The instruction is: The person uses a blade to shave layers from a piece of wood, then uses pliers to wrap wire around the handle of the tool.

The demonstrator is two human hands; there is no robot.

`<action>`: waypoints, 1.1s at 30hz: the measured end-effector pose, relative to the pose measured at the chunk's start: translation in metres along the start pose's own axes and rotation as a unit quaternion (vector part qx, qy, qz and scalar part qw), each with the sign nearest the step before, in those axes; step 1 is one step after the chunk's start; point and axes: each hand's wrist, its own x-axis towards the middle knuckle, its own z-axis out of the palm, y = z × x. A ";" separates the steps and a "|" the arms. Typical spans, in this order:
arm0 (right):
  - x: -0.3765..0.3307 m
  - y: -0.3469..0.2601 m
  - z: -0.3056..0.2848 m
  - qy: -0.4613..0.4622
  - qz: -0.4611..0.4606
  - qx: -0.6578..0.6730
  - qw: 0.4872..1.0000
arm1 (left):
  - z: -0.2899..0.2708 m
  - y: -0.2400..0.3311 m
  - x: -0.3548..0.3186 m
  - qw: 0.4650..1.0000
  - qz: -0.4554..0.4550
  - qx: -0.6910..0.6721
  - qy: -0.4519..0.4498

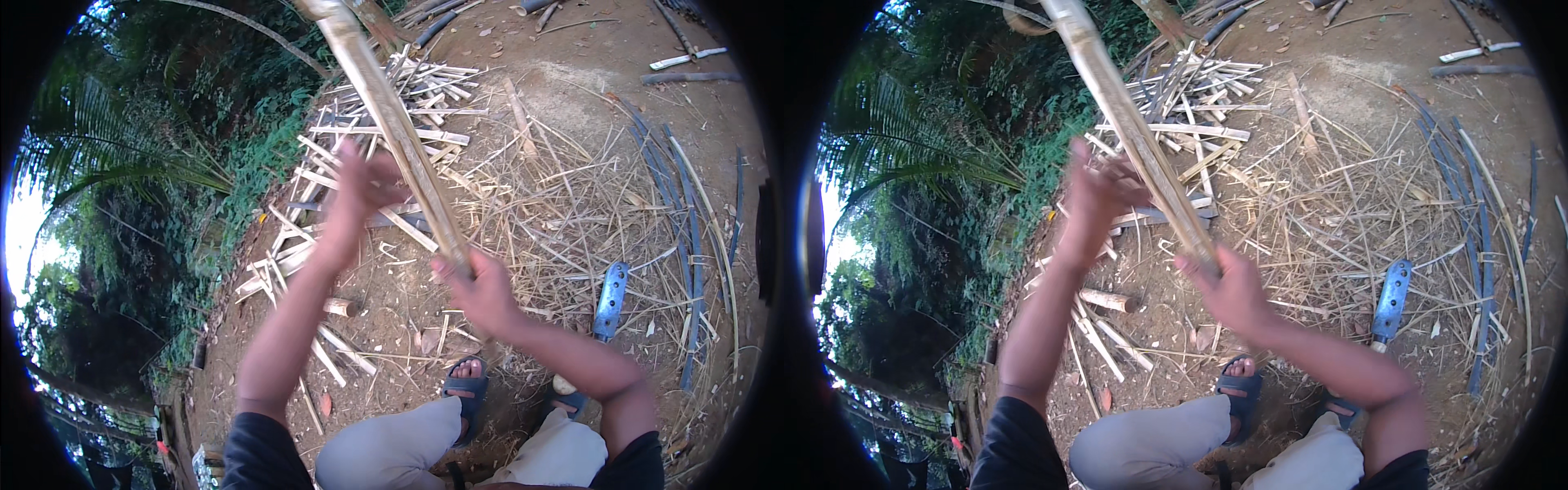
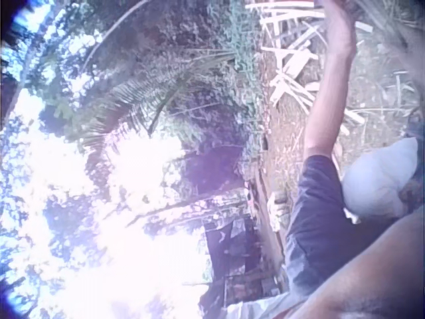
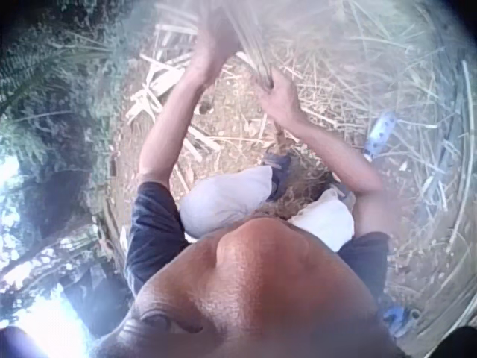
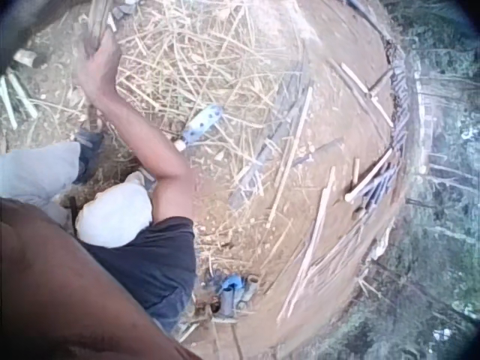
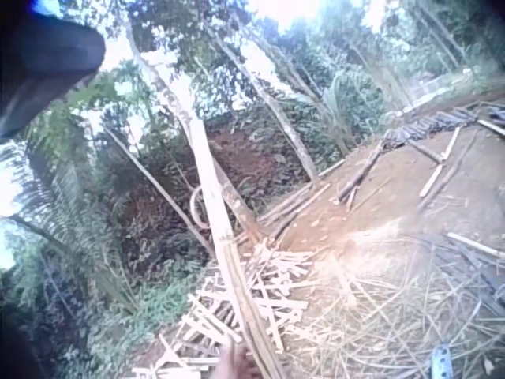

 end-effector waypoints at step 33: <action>-0.184 0.206 -0.210 0.315 0.343 0.299 0.833 | 0.081 -0.316 -0.172 0.738 -0.497 -0.206 -0.408</action>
